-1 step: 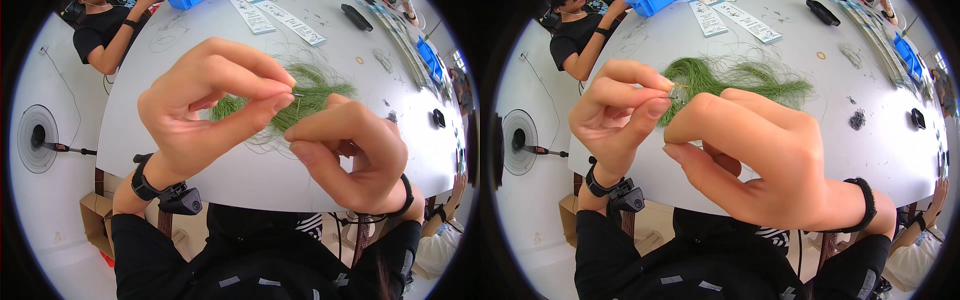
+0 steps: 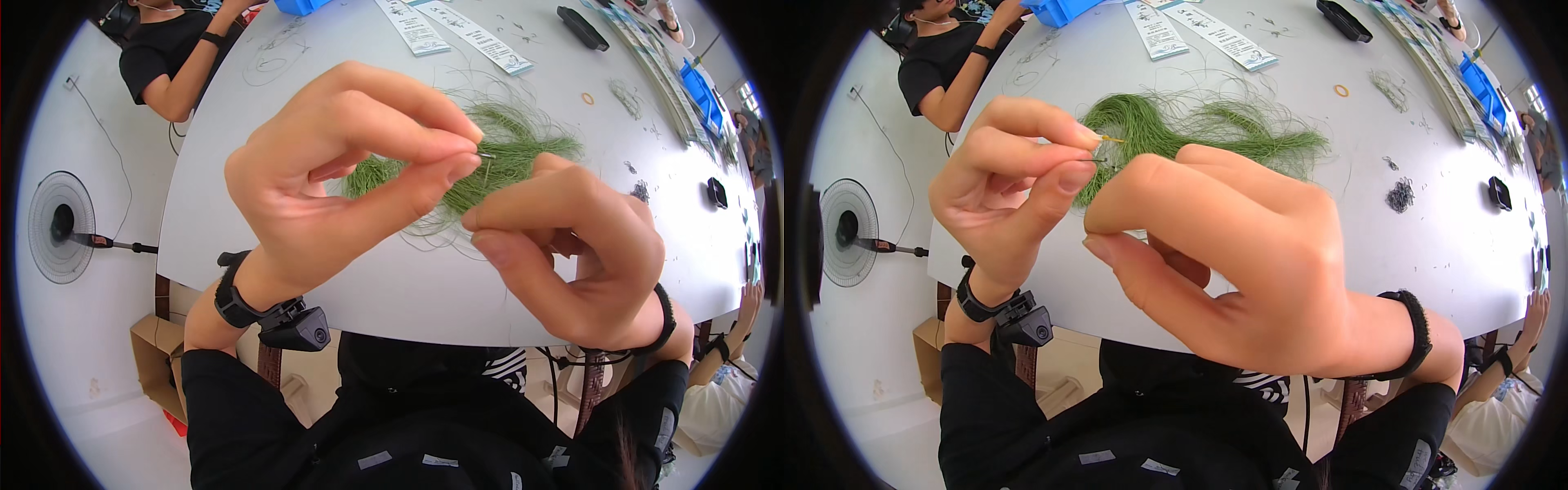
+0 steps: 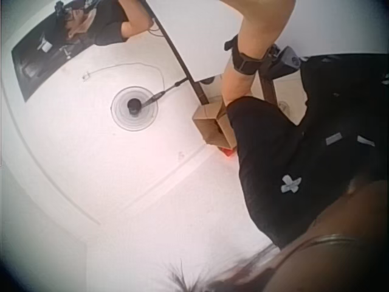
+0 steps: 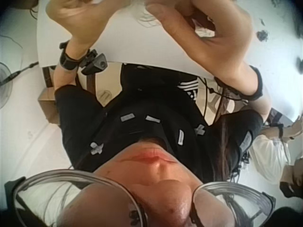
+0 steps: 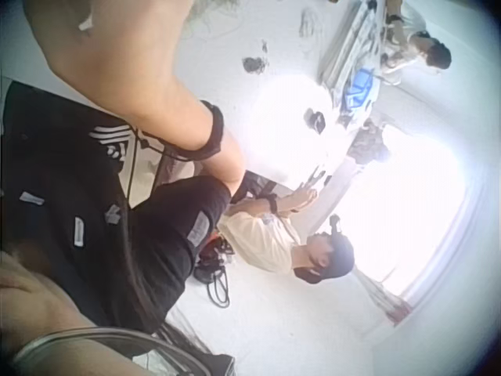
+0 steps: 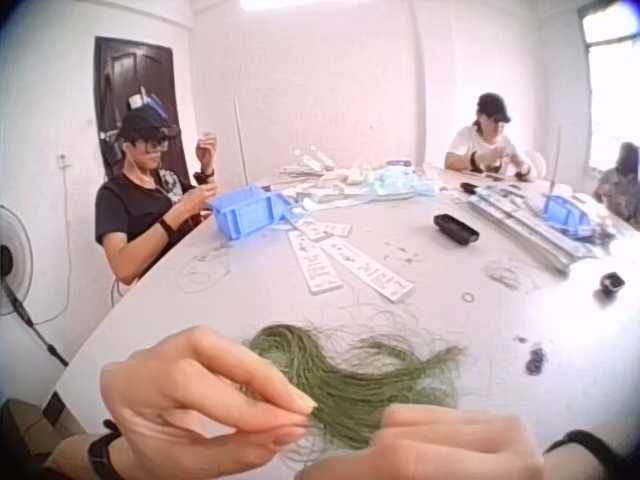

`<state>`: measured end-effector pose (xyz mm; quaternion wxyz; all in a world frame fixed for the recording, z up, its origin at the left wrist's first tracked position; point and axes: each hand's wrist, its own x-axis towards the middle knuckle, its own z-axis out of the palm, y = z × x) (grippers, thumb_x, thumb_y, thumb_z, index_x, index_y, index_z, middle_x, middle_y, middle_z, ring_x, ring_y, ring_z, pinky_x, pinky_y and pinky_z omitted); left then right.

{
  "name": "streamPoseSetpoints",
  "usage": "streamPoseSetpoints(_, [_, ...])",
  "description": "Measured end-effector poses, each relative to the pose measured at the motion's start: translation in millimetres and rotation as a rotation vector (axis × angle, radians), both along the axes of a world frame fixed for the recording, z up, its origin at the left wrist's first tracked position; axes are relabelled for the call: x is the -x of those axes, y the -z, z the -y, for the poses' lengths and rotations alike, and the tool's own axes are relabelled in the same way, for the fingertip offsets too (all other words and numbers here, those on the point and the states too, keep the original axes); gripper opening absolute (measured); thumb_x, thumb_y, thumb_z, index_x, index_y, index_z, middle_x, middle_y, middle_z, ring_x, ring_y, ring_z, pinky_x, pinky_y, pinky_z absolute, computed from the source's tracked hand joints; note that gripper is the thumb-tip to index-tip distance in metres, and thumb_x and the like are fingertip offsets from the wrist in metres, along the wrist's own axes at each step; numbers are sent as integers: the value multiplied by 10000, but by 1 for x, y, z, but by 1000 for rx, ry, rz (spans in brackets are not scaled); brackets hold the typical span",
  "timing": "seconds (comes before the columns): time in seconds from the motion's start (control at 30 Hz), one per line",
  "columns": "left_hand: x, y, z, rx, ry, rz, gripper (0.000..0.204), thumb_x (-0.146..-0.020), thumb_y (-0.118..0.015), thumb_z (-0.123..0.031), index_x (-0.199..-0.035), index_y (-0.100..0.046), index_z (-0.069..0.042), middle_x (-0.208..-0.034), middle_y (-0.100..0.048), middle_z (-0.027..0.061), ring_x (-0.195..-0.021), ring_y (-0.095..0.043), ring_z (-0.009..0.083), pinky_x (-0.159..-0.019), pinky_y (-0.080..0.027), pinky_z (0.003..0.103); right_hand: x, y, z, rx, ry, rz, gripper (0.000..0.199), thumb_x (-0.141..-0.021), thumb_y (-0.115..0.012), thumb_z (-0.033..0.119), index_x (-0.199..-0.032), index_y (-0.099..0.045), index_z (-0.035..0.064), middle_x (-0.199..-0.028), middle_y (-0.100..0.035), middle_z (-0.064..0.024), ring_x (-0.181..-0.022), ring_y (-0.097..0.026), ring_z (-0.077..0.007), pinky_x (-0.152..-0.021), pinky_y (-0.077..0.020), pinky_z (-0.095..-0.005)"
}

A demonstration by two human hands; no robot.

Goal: Assembling fishing tackle by threading beads and synthetic hair onto a line at a workbench.

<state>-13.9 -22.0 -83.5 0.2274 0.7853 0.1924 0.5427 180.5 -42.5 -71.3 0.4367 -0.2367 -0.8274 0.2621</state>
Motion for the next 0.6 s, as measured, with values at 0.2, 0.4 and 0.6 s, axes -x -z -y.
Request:
streamPoseSetpoints(0.2, [-1,-1,-2,-64,-12,-92,149,-708,-655,98,-807,-593,5,-893,-596,151,-769,-596,173,-646,-481,248,-4,3,-6,-289,-42,31,150,-740,-599,-89,-872,-561,-29,-624,-536,-43,-485,-384,-55,-419,-272,-212])
streamPoseSetpoints(0.4, [-3,-2,-1,-100,19,-162,214,-650,-686,115,-804,-614,-15,-870,-606,137,-730,-586,157,-617,-461,244,-12,-6,-6,133,164,-7,70,-889,-493,28,-936,-514,-19,-749,-557,-40,-560,-373,-20,-489,-280,-179])
streamPoseSetpoints(0.6, [-2,-1,-1,-52,87,-124,205,-673,-668,118,-808,-599,-20,-889,-591,136,-739,-588,156,-629,-464,229,-5,2,-14,412,149,-95,93,-890,-524,95,-866,-523,6,-656,-523,25,-529,-335,3,-479,-230,-170])
